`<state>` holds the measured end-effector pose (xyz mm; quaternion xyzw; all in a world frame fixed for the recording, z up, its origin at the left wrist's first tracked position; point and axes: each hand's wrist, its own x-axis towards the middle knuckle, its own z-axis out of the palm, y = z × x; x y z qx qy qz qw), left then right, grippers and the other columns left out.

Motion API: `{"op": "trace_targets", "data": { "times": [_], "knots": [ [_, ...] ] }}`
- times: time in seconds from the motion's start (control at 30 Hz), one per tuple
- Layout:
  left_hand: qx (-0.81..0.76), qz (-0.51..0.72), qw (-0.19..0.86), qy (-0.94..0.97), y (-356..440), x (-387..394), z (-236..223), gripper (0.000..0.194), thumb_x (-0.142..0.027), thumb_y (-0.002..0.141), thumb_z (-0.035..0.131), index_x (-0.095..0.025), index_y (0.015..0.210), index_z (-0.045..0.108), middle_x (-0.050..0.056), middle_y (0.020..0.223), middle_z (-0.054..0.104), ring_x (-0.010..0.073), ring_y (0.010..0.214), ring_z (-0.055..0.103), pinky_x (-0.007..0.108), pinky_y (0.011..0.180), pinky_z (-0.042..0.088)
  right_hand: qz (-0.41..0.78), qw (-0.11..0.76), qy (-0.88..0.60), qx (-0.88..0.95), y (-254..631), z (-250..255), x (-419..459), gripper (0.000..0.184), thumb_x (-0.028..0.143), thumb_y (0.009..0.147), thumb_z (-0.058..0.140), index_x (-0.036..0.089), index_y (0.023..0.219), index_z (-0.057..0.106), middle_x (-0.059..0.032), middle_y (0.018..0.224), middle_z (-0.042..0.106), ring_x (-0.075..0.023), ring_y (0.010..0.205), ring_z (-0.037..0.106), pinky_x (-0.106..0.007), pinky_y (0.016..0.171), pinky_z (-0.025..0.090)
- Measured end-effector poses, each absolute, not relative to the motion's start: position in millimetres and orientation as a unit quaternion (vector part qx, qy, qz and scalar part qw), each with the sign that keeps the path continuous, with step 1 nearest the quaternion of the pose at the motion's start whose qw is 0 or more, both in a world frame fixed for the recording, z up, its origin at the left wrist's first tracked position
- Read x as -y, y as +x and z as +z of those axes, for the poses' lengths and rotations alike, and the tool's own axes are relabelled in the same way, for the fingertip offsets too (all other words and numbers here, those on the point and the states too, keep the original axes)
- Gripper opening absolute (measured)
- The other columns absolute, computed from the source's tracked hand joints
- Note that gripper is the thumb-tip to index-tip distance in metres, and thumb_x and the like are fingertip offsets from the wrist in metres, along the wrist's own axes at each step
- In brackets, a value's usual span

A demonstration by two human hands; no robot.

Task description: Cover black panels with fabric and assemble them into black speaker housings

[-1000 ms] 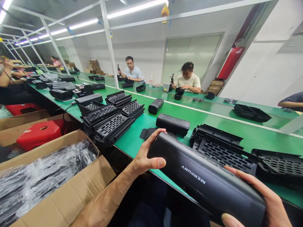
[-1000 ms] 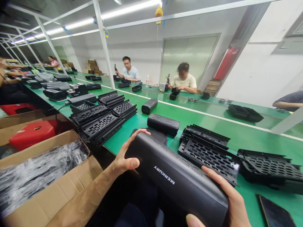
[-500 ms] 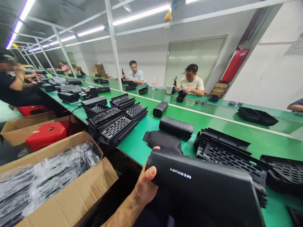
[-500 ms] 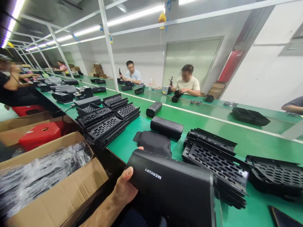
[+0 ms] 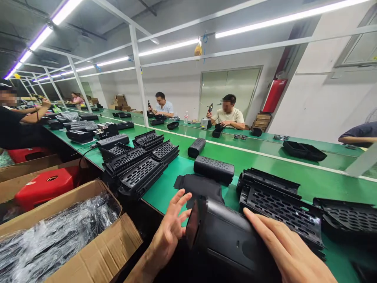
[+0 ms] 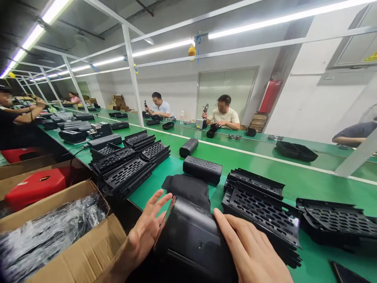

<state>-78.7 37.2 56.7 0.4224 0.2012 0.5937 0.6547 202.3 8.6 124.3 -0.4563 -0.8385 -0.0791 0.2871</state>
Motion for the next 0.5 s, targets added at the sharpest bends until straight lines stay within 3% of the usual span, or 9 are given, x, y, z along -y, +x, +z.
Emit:
{"op": "trace_targets", "data": {
  "times": [0.07,0.17,0.23,0.37,0.5],
  "knots": [
    [-0.25,0.539,0.623,0.509,-83,-34,71,0.134,-0.069,0.046,0.1,-0.036,0.161,0.039,0.014,0.164,0.041,0.0476,0.148,0.039,0.058,0.118,0.04,-0.103,0.257,-0.436,0.856,203,126,-10,0.114,0.03,0.064,0.079,0.035,0.166,0.029,-0.0128,0.14,0.064,-0.0431,0.115,0.067,-0.057,0.087,0.064],
    [-0.301,0.484,0.599,0.562,-73,-31,80,0.114,-0.051,0.063,0.099,-0.034,0.159,0.04,0.013,0.139,0.06,0.039,0.124,0.059,0.05,0.106,0.048,-0.084,0.223,-0.447,0.862,209,121,-8,0.115,0.027,0.065,0.082,0.035,0.167,0.028,-0.0107,0.146,0.06,-0.0423,0.121,0.064,-0.059,0.095,0.061],
    [-0.293,0.496,0.595,0.561,-64,-30,79,0.104,-0.048,0.069,0.094,-0.032,0.157,0.04,0.009,0.123,0.064,0.0322,0.109,0.063,0.043,0.096,0.051,-0.054,0.23,-0.461,0.855,222,115,-1,0.111,0.039,0.071,0.086,0.038,0.167,0.03,-0.0087,0.156,0.053,-0.0448,0.133,0.057,-0.066,0.108,0.052],
    [-0.244,0.521,0.616,0.538,-57,-31,74,0.095,-0.046,0.071,0.09,-0.031,0.152,0.043,0.006,0.113,0.065,0.0246,0.098,0.062,0.034,0.085,0.052,0.121,0.35,-0.56,0.741,250,95,24,0.108,0.067,0.079,0.078,0.039,0.167,0.023,-0.0068,0.17,0.036,-0.0483,0.151,0.038,-0.072,0.12,0.035],
    [-0.234,0.508,0.629,0.539,-53,-34,71,0.093,-0.043,0.071,0.09,-0.031,0.151,0.043,0.006,0.113,0.065,0.0234,0.097,0.061,0.034,0.087,0.051,0.296,0.433,-0.617,0.586,248,79,42,0.099,0.072,0.08,0.073,0.044,0.162,0.027,-0.0037,0.167,0.04,-0.0433,0.152,0.037,-0.068,0.125,0.027]
  ]
}}
